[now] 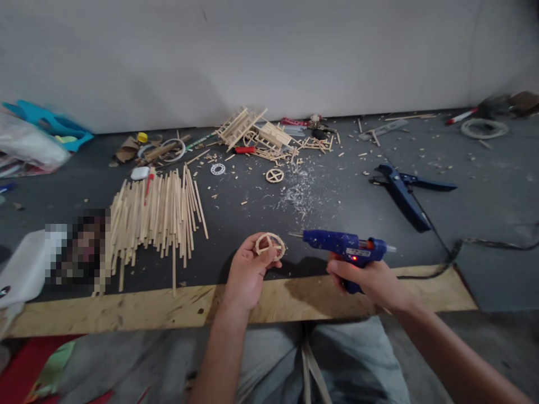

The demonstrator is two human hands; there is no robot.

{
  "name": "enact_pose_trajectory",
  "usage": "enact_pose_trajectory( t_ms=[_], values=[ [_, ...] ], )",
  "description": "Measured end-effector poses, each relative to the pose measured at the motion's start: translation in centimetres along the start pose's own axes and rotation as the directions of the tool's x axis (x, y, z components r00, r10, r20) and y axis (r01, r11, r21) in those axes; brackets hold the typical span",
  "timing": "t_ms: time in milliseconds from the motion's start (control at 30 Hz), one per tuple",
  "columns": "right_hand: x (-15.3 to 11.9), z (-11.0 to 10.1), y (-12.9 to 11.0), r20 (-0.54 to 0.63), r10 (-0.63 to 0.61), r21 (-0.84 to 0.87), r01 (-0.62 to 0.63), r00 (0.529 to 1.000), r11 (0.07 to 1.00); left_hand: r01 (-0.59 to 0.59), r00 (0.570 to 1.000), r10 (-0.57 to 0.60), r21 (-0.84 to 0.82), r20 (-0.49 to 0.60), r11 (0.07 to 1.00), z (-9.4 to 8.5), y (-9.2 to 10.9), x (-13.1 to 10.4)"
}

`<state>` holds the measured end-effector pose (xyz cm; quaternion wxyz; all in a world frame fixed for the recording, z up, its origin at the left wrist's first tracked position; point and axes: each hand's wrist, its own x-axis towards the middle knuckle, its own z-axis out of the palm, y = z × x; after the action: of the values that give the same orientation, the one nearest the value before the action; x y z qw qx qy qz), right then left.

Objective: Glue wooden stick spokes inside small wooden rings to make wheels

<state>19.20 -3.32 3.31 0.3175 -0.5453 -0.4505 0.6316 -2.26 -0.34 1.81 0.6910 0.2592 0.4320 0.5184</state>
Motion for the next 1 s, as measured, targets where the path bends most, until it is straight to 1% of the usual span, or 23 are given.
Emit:
enact_pose_trajectory(
  t_ms=[67,167,333,500,667,800,1000],
  values=[
    [-0.3,-0.1,0.3,0.007,0.018,-0.09,-0.018,1.0,0.996,0.003,1.0,-0.003,0.001,-0.006,1.0,0.0,0.0,0.0],
    [-0.6,0.2,0.0,0.015,0.041,-0.218,-0.037,0.999,0.975,0.003,1.0,-0.003,0.007,-0.014,1.0,0.1,0.0,-0.1],
    [-0.5,0.6,-0.7,0.021,0.037,-0.304,-0.029,0.999,0.952,0.009,1.0,-0.008,0.018,-0.026,1.0,0.1,0.0,-0.1],
    [-0.4,0.7,-0.8,0.024,0.046,-0.314,-0.036,0.999,0.949,0.003,1.0,-0.003,0.007,-0.009,1.0,0.0,-0.1,-0.1],
    [-0.4,0.8,-1.1,0.009,0.052,-0.348,-0.046,0.999,0.937,0.001,1.0,-0.001,0.009,-0.015,1.0,0.1,0.0,-0.1],
    [-0.4,0.7,-1.2,0.02,0.055,-0.363,-0.044,0.998,0.931,0.001,1.0,-0.001,0.018,-0.027,1.0,0.2,0.1,-0.1],
    [-0.4,0.7,-1.0,0.02,0.057,-0.308,-0.048,0.998,0.95,0.002,1.0,-0.002,0.008,-0.015,1.0,0.1,0.0,0.0]
  ],
)
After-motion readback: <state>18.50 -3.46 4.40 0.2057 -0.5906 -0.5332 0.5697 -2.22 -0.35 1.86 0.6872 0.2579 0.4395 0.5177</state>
